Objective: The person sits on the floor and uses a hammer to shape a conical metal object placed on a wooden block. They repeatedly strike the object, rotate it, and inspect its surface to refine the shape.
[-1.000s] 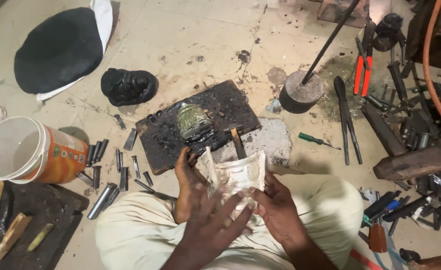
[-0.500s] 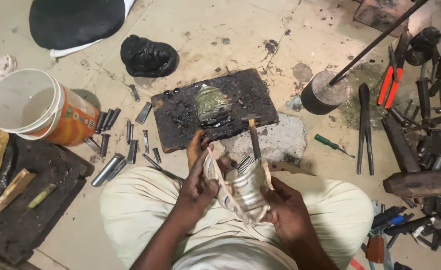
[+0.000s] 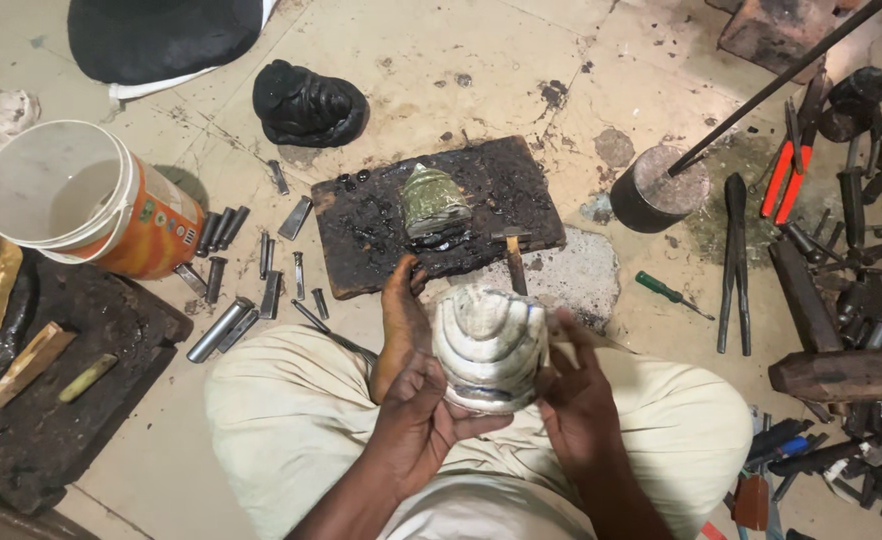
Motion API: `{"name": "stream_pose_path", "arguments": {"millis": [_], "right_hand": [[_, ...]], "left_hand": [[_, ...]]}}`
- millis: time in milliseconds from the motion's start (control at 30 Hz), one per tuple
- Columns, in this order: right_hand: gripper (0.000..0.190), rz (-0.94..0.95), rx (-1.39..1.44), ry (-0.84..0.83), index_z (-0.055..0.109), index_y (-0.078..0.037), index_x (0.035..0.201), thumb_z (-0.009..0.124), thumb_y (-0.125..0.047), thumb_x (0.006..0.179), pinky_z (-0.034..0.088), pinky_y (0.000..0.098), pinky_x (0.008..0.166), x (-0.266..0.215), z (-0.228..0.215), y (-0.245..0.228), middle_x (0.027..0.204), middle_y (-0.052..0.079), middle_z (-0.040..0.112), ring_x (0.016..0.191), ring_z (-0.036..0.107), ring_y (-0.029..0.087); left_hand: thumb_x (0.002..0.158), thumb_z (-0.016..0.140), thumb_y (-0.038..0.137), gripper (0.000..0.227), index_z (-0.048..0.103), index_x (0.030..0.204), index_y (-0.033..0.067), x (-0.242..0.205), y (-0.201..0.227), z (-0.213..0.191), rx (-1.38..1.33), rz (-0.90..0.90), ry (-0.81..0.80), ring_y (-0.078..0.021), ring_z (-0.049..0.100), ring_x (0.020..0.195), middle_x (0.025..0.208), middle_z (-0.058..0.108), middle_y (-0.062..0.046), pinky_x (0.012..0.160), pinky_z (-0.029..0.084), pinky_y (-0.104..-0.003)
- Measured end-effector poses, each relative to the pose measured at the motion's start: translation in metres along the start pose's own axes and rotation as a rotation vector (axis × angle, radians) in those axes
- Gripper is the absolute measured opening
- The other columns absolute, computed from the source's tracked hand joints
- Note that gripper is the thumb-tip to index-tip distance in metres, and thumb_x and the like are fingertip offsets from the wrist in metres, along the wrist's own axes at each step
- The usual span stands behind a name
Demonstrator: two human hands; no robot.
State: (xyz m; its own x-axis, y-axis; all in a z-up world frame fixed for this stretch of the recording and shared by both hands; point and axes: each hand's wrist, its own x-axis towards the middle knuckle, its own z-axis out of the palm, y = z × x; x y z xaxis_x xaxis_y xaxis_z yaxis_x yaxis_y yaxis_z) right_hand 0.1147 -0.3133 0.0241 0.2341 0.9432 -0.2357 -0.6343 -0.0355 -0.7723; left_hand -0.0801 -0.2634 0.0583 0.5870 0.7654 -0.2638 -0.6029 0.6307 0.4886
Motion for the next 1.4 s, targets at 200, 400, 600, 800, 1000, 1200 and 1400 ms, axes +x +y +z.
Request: {"name": "stream_pose_path", "arguments": {"millis": [200,400,600,800,1000,1200,1400], "right_hand": [[0.064,0.132,0.227,-0.071,0.038,0.0,0.152,0.062,-0.007,0.094,0.059,0.0397,0.091,0.001,-0.008,0.009,0.128,0.014,0.067,0.11,0.069,0.023],[0.056,0.225,0.279,0.019,0.048,0.003,0.146,0.064,-0.018,0.097,0.059,0.0362,0.087,-0.003,-0.019,0.017,0.125,0.011,0.069,0.107,0.07,0.019],[0.051,0.137,0.341,0.053,0.052,0.001,0.142,0.063,-0.019,0.097,0.06,0.0292,0.085,0.001,-0.015,0.012,0.122,0.009,0.07,0.105,0.07,0.014],[0.047,0.148,0.316,0.081,0.054,-0.001,0.142,0.065,-0.018,0.099,0.059,0.0255,0.078,0.0,-0.014,0.011,0.122,0.006,0.07,0.102,0.069,0.012],[0.047,0.185,0.279,0.168,0.056,-0.001,0.138,0.062,-0.021,0.096,0.061,0.024,0.079,0.0,-0.012,0.01,0.118,0.005,0.071,0.101,0.07,0.01],[0.048,0.183,0.257,0.19,0.058,0.001,0.14,0.064,-0.023,0.099,0.058,0.0211,0.075,-0.003,-0.013,0.008,0.114,0.004,0.072,0.094,0.069,0.008],[0.048,0.205,0.249,0.192,0.059,0.0,0.139,0.064,-0.024,0.097,0.058,0.0202,0.076,-0.003,-0.013,0.009,0.115,0.004,0.072,0.094,0.069,0.007]], "left_hand": [[0.098,0.056,0.033,0.067,0.024,0.154,0.0113,-0.002,0.003,0.011,0.124,-0.041,0.084,-0.0353,0.069,0.117,0.142,0.058,-0.016,0.088,0.064,-0.054],[0.092,0.065,0.035,0.065,0.037,0.144,0.008,-0.002,-0.001,0.005,0.251,-0.047,0.252,-0.0261,0.074,0.105,0.131,0.063,-0.011,0.075,0.067,-0.044],[0.088,0.069,0.044,0.058,0.048,0.121,0.0017,0.003,-0.012,-0.003,0.324,-0.189,0.388,-0.0277,0.079,0.078,0.104,0.073,-0.018,0.058,0.065,-0.037],[0.089,0.068,0.047,0.057,0.049,0.118,0.0017,0.004,-0.01,-0.004,0.375,-0.234,0.389,-0.0268,0.078,0.073,0.099,0.072,-0.019,0.056,0.064,-0.036],[0.09,0.067,0.049,0.055,0.052,0.115,0.0016,0.004,-0.008,-0.004,0.414,-0.263,0.395,-0.0268,0.078,0.071,0.089,0.075,-0.023,0.055,0.064,-0.036],[0.091,0.065,0.052,0.053,0.056,0.111,0.0032,0.005,-0.009,-0.007,0.468,-0.316,0.413,-0.0255,0.077,0.068,0.085,0.076,-0.022,0.054,0.063,-0.035],[0.091,0.064,0.052,0.051,0.059,0.108,0.0042,0.006,-0.013,-0.014,0.505,-0.332,0.454,-0.0259,0.077,0.069,0.085,0.076,-0.022,0.055,0.063,-0.035]]}}
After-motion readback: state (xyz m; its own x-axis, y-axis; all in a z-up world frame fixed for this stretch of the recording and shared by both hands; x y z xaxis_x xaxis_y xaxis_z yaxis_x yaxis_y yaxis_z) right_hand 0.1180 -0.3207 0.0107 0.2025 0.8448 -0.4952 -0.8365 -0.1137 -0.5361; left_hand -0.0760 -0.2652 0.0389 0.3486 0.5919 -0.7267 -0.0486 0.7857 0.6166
